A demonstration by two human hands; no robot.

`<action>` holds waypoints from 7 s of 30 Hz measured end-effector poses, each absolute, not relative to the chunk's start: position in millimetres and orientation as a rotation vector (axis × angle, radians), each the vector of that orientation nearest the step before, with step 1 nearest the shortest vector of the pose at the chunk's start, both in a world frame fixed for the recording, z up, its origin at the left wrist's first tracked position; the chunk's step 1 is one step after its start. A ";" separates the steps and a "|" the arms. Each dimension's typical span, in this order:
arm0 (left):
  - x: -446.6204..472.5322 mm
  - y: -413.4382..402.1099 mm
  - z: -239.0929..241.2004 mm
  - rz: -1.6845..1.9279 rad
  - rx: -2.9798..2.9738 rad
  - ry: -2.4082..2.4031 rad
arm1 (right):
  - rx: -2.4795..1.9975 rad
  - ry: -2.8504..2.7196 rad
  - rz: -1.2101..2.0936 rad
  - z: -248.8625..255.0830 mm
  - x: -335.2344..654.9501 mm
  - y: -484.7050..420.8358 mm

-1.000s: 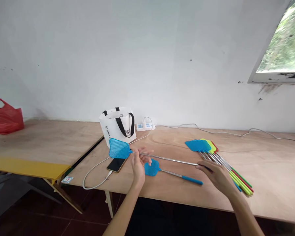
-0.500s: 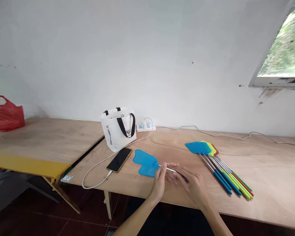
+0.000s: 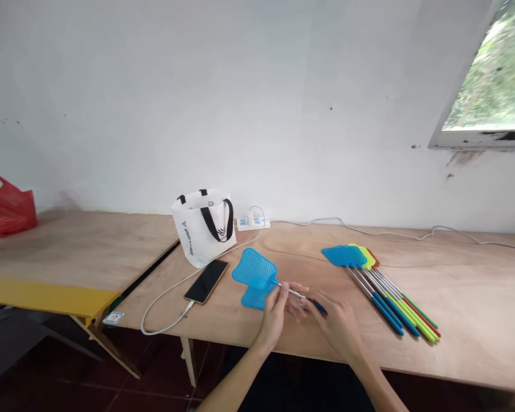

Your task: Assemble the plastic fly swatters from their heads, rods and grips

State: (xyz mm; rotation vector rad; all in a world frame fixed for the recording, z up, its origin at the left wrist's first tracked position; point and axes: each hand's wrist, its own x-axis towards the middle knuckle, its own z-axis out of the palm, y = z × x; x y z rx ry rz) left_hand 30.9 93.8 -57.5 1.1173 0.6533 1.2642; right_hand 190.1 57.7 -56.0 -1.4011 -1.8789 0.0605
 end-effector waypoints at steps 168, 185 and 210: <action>-87.0 155.8 -18.6 1.978 0.654 0.711 | -1.559 -1.867 0.067 -65.0 321.0 75.8; 46.8 88.7 -76.5 1.275 1.118 0.757 | -1.356 -1.968 -0.042 -59.9 186.9 60.3; -37.6 143.9 -38.1 1.651 0.684 0.621 | -1.453 -1.981 -0.277 -69.0 261.0 81.6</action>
